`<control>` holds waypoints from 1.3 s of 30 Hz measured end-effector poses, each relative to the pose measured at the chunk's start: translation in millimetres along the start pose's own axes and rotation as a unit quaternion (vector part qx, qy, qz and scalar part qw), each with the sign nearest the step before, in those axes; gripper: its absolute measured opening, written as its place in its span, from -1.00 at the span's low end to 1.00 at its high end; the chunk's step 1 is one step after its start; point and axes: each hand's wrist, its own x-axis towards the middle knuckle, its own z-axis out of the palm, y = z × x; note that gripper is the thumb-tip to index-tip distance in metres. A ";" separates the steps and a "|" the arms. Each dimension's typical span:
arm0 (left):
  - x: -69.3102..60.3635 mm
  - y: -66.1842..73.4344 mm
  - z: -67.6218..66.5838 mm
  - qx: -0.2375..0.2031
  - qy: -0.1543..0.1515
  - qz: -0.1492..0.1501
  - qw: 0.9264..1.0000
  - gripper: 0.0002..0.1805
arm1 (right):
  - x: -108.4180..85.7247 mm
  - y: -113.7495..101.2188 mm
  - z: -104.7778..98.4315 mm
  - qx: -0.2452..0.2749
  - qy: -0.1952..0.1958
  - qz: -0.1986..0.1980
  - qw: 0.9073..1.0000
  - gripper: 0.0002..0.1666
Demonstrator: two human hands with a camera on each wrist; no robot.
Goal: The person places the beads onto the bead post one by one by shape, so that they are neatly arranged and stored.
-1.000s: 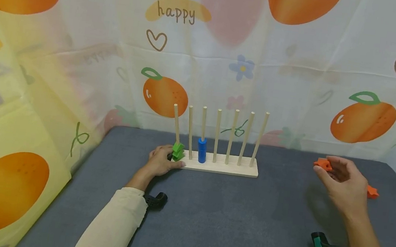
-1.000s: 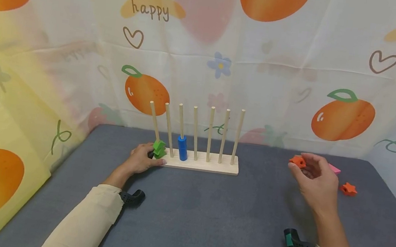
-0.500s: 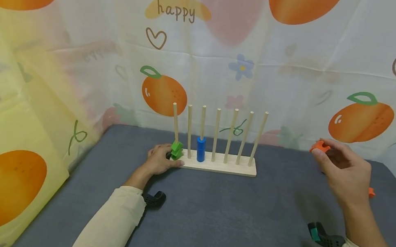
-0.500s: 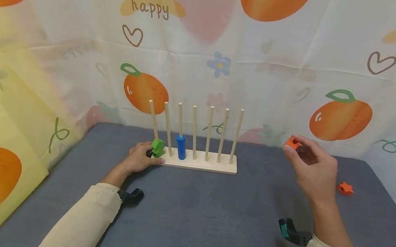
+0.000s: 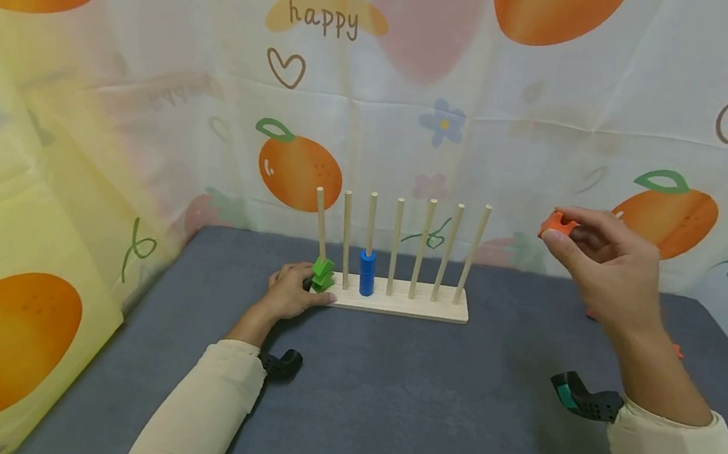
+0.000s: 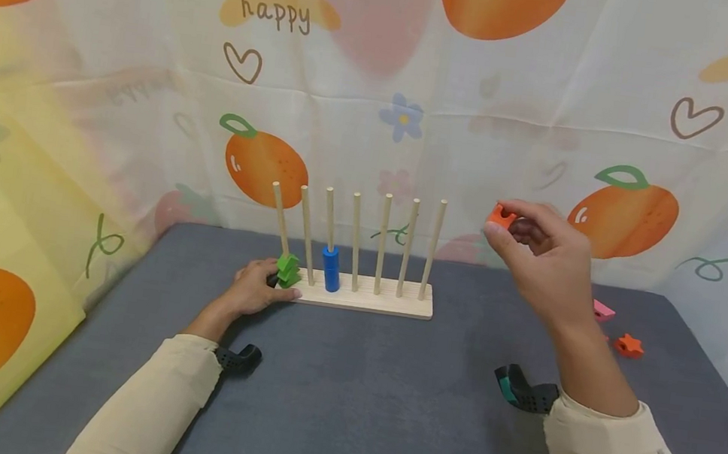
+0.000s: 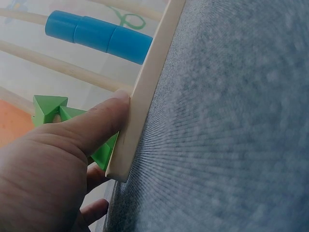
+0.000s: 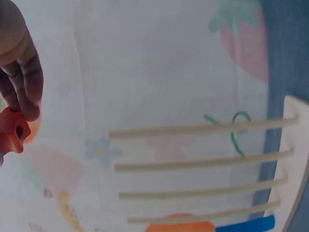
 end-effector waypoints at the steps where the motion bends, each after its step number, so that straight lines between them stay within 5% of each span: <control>1: -0.4 0.0 -0.3 -0.002 0.001 0.002 1.000 -0.39 | 3.7 -0.2 3.5 0.018 -0.007 -0.014 1.000 -0.61; 5: -2.3 0.5 -1.0 -0.008 0.011 0.013 1.000 -0.37 | 14.7 -4.2 16.9 -0.019 -0.022 -0.040 0.999 -0.63; 13: -0.3 1.4 2.0 -0.005 0.004 -0.001 1.000 -0.37 | 29.1 -7.7 37.9 -0.033 -0.046 -0.027 0.998 -0.62; 27: 0.0 0.9 -0.1 0.002 -0.002 -0.011 1.000 -0.34 | 54.5 4.4 74.2 -0.095 -0.067 0.021 0.993 -0.63; 39: 0.2 0.2 0.0 0.005 -0.001 -0.010 1.000 -0.31 | 65.3 26.1 102.5 -0.084 -0.096 0.079 0.989 -0.61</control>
